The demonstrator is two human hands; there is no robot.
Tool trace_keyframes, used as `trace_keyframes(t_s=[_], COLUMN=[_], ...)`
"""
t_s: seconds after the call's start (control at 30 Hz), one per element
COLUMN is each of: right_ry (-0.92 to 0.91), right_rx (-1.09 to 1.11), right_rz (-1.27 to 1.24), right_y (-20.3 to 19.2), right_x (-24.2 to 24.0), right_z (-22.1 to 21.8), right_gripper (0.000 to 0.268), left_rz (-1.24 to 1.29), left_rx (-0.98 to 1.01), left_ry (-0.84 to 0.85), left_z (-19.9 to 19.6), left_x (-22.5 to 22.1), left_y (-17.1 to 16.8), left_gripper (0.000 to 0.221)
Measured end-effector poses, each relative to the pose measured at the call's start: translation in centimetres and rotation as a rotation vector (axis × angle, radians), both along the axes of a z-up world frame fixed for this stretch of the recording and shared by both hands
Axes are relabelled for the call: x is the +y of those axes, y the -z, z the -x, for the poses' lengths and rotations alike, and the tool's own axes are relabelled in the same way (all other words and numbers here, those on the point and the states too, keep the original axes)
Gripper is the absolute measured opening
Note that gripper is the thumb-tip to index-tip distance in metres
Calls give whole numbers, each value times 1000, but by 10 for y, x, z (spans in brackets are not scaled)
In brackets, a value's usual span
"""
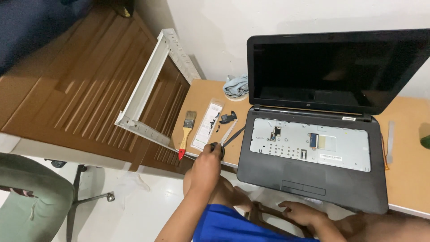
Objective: Applying small pieces of protective or double-sided tape to the internal components of a laptop during repair.
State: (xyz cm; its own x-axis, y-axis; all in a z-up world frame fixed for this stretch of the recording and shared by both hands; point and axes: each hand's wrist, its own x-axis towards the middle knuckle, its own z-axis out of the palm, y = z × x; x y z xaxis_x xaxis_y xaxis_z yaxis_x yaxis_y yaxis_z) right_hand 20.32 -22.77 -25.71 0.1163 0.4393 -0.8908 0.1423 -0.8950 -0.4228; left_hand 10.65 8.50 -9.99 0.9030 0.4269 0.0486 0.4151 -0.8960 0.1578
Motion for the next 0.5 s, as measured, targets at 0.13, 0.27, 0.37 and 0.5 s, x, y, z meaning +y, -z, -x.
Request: trace_keyframes(t_s=[0.13, 0.27, 0.37, 0.5], right_ry=[-36, -130, -125, -76], right_rx=[-49, -73, -49, -41], right_rz=[25, 23, 3, 16], right_y=[-6, 16, 28, 10], right_x=[12, 14, 12, 8], right_z=[0, 3, 2, 2], right_gripper=[56, 51, 53, 55], left_rz=[29, 2, 184, 50], left_rx=[-81, -291, -285, 8], left_ry=[-25, 27, 55, 145], left_z=[-8, -77, -151, -213], left_x=[-4, 10, 42, 69], left_y=[-23, -58, -60, -59], left_gripper=[37, 31, 43, 63])
